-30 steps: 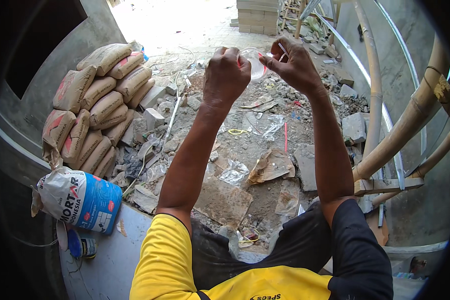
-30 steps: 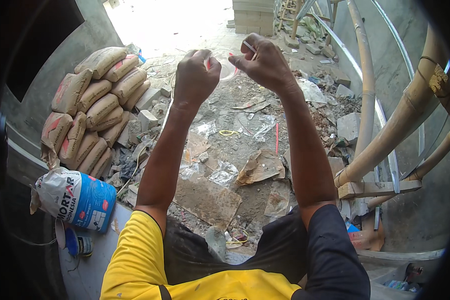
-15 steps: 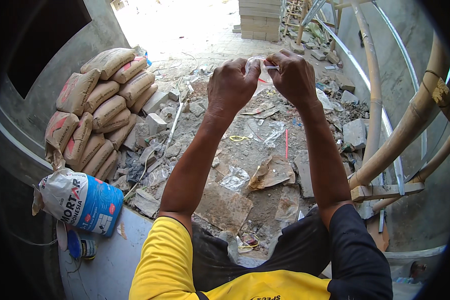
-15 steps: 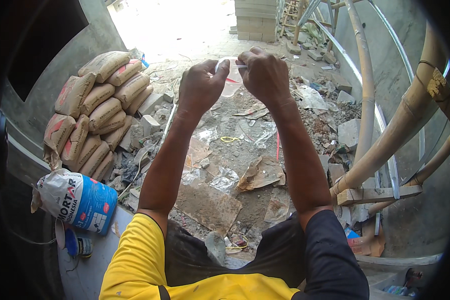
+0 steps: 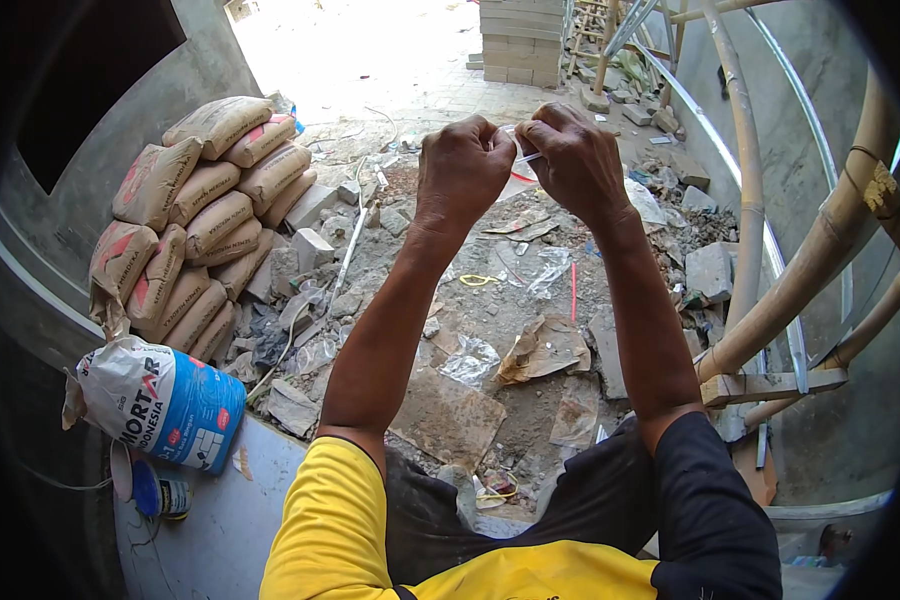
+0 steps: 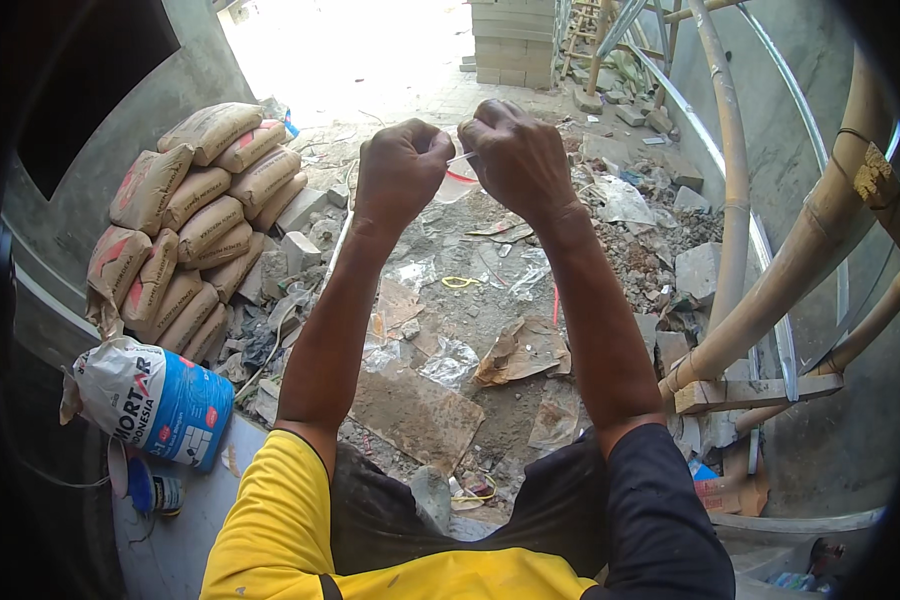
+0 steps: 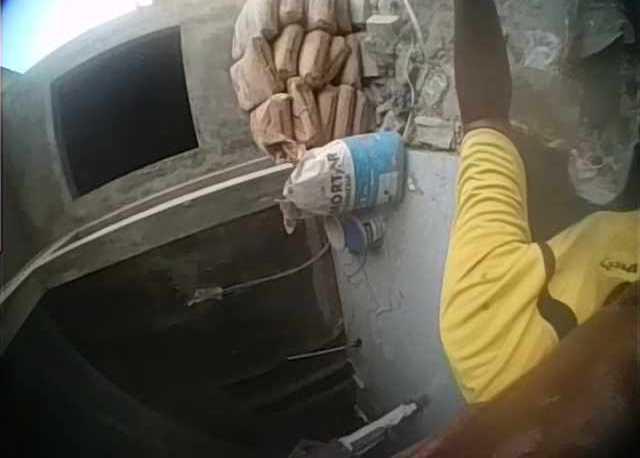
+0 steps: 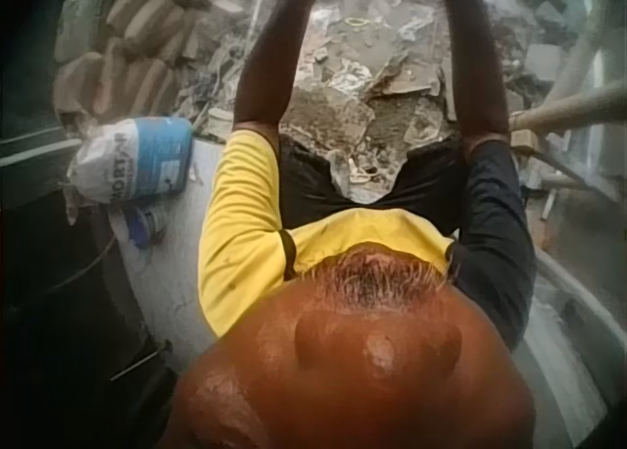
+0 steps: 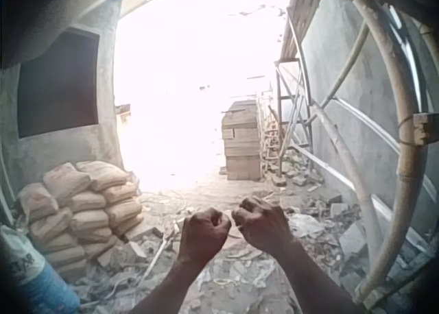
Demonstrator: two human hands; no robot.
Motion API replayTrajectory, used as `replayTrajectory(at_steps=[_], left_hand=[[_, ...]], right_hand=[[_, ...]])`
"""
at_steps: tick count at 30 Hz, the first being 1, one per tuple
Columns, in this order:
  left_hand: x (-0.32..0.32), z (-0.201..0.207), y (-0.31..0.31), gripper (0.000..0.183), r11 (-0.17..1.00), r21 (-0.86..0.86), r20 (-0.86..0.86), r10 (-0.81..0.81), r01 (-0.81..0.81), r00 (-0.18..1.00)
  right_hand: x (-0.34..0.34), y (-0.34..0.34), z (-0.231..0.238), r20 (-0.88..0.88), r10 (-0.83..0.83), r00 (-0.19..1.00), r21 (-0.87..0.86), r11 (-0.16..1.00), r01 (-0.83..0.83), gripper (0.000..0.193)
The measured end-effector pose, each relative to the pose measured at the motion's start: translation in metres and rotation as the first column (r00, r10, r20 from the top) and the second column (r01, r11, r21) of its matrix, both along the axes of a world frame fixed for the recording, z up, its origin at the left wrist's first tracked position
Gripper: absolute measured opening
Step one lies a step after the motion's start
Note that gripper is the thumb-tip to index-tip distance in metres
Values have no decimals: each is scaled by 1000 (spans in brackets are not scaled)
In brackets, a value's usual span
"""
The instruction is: The person handles a plastic cup and then opens multiple small red-and-gold packets by hand.
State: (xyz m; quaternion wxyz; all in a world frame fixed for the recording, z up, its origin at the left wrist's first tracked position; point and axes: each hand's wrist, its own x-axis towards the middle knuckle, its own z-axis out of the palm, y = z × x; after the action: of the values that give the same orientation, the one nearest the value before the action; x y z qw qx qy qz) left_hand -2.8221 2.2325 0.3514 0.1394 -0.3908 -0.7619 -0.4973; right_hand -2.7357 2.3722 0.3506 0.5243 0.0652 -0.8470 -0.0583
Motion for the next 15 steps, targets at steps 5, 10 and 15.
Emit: replayTrajectory(at_steps=[5, 10, 15], left_hand=[[7, -1, 2, 21, 999, -29, -60, 36, -37, 998], [8, -7, 6, 19, 999, -39, -170, 16, -23, 985], [2, -9, 12, 15, 996, 18, -356, -72, 84, 932]], right_hand=[[3, 1, -1, 138, -31, 990, -38, 999, 36, 14], [6, 2, 1, 163, -16, 986, -79, 996, 29, 14], [-3, 12, -8, 115, 44, 992, -276, 961, -11, 15]])
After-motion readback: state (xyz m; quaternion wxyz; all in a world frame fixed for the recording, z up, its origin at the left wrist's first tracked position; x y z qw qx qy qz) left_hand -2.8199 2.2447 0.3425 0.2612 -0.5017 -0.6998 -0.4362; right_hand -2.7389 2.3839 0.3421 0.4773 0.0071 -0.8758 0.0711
